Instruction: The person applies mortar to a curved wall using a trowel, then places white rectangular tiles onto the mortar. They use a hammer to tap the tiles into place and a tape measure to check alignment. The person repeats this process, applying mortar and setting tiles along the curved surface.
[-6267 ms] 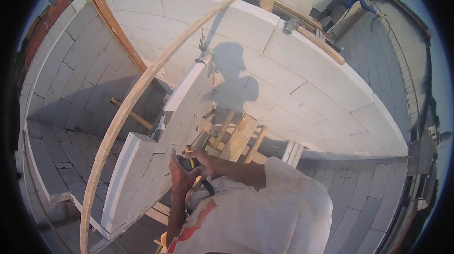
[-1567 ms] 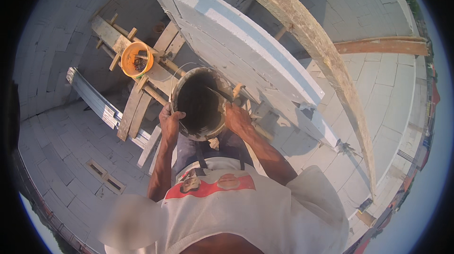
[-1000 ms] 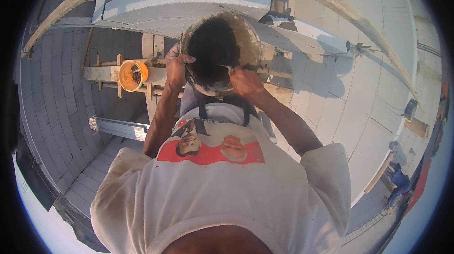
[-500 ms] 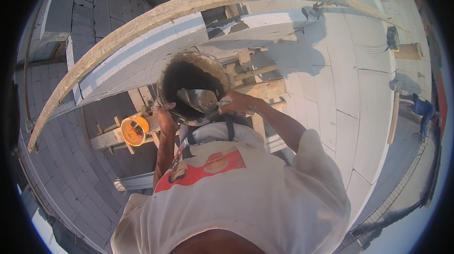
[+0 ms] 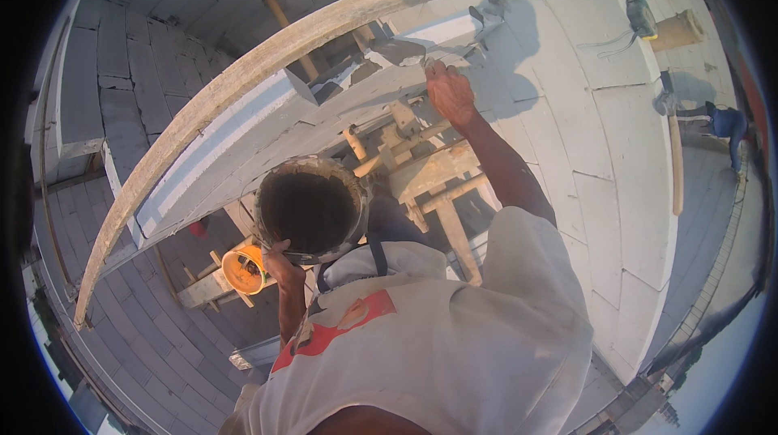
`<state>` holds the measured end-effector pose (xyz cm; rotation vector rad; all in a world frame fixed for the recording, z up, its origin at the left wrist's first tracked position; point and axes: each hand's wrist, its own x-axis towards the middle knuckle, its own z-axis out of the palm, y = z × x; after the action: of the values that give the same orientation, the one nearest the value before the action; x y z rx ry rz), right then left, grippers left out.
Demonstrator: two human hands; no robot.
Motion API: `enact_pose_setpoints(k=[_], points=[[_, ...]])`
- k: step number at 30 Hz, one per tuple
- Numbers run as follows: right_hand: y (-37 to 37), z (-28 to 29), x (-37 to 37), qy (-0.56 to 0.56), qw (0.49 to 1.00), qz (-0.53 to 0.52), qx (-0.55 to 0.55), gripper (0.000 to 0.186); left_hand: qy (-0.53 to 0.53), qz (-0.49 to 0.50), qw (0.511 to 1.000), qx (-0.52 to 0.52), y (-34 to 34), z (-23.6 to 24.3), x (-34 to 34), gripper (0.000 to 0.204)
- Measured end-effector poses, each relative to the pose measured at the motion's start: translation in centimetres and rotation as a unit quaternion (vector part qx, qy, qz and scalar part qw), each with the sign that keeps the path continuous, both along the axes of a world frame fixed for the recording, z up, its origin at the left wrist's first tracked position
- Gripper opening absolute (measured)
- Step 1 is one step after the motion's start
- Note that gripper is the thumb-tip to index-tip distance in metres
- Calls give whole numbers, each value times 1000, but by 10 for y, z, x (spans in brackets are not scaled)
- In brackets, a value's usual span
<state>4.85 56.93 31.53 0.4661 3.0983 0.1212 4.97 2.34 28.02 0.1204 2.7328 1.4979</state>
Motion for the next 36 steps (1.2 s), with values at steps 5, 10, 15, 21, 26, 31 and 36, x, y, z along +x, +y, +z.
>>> enact_pose_setpoints(k=[5, 10, 15, 21, 26, 31, 36], points=[[69, -31, -11, -10, 996, -51, 66, 24, -74, 78, 988, 108, -8, -11, 13, 18], [130, -98, -2, 23, 979, -200, -28, 26, -191, 107, 949, 225, 33, 36, 0, 23], [22, -32, -2, -4, 994, -34, -104, 38, -230, 79, 958, 155, 71, 53, -7, 26], [-70, 23, 96, 44, 966, -7, -256, 45, -342, 81, 885, 304, 113, 40, -31, 46], [-141, 34, 140, -132, 959, -2, -250, 40, -376, -56, 858, 346, 165, 54, -42, 43], [-199, 1, 124, -227, 959, -33, -165, 18, -346, -149, 895, 240, 189, 44, -52, 17], [-223, 6, 136, -260, 943, 1, -206, 19, -312, -230, 893, 228, 213, 49, -62, 20]])
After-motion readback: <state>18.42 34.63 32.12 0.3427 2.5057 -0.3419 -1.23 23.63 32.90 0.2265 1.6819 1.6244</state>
